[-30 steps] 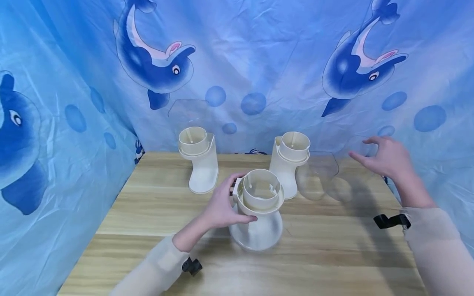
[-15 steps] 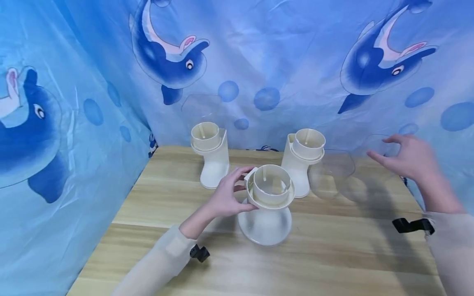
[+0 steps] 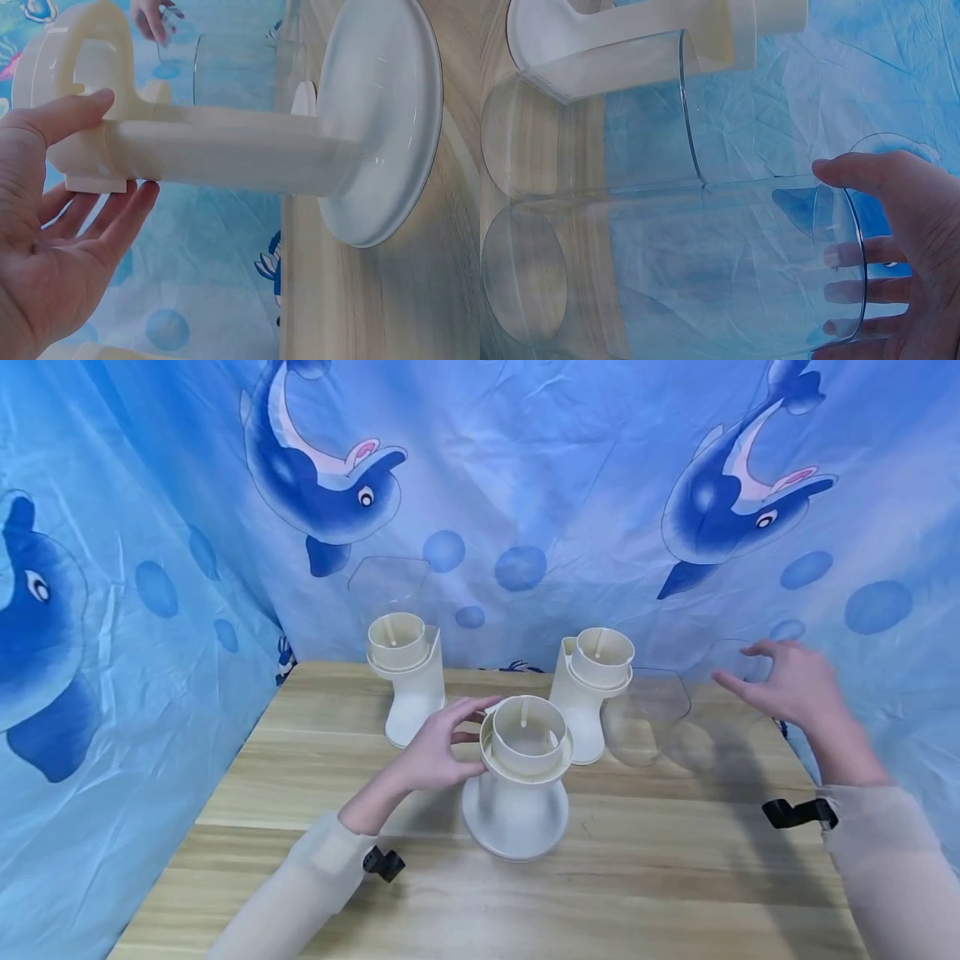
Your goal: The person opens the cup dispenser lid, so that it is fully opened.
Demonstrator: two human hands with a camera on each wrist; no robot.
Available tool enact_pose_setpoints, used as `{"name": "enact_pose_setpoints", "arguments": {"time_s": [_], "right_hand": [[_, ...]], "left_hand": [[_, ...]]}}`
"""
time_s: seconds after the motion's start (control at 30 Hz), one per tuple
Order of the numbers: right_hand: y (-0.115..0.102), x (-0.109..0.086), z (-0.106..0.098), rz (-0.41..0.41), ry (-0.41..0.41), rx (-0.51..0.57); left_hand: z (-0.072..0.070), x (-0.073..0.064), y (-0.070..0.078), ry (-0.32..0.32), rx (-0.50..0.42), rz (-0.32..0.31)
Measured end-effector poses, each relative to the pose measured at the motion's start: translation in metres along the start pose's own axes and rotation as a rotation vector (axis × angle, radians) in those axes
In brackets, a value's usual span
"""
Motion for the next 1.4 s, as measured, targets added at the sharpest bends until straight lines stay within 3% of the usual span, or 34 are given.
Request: {"name": "enact_pose_setpoints", "arguments": {"time_s": [0.1,0.23,0.47,0.63,0.83,0.97,1.07,1.17,1.3,1.4], "right_hand": [[0.000,0.000,0.001,0.004,0.002,-0.002],[0.000,0.001,0.002,0.002,0.008,-0.011],[-0.003,0.001,0.006,-0.019,0.029,-0.011],[-0.004,0.001,0.006,-0.026,0.047,-0.009],[-0.003,0.000,0.006,-0.025,0.044,-0.003],[-0.001,-0.002,0.004,-0.027,0.049,0.007],[-0.001,-0.002,0.004,-0.029,0.044,0.002],[-0.001,-0.003,0.005,-0.030,0.037,-0.002],[0.000,-0.002,0.004,-0.031,0.035,0.003],[0.001,-0.001,0.003,-0.039,0.042,0.008]], "left_hand": [[-0.003,0.004,-0.005,-0.009,-0.048,-0.024],[-0.007,0.006,-0.010,0.028,-0.091,-0.040],[-0.011,0.008,-0.014,0.084,-0.061,-0.075],[-0.016,0.008,-0.013,0.058,-0.048,-0.058],[-0.020,0.005,0.019,0.060,-0.025,0.117],[-0.011,0.013,0.044,0.115,0.103,0.192],[0.000,0.020,0.054,0.158,0.247,0.188],[0.009,0.025,0.059,0.186,0.344,0.143],[0.016,0.029,0.061,0.202,0.379,0.081],[0.016,0.030,0.062,0.208,0.379,0.070]]}}
Point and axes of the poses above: each hand's wrist, its own x-axis towards the middle knuckle, its own z-axis out of the palm, y = z × x, the point moved 2 cm from there along x, towards the middle knuckle, and after that the axes turned 4 degrees about -x, right-handed, at the moved point
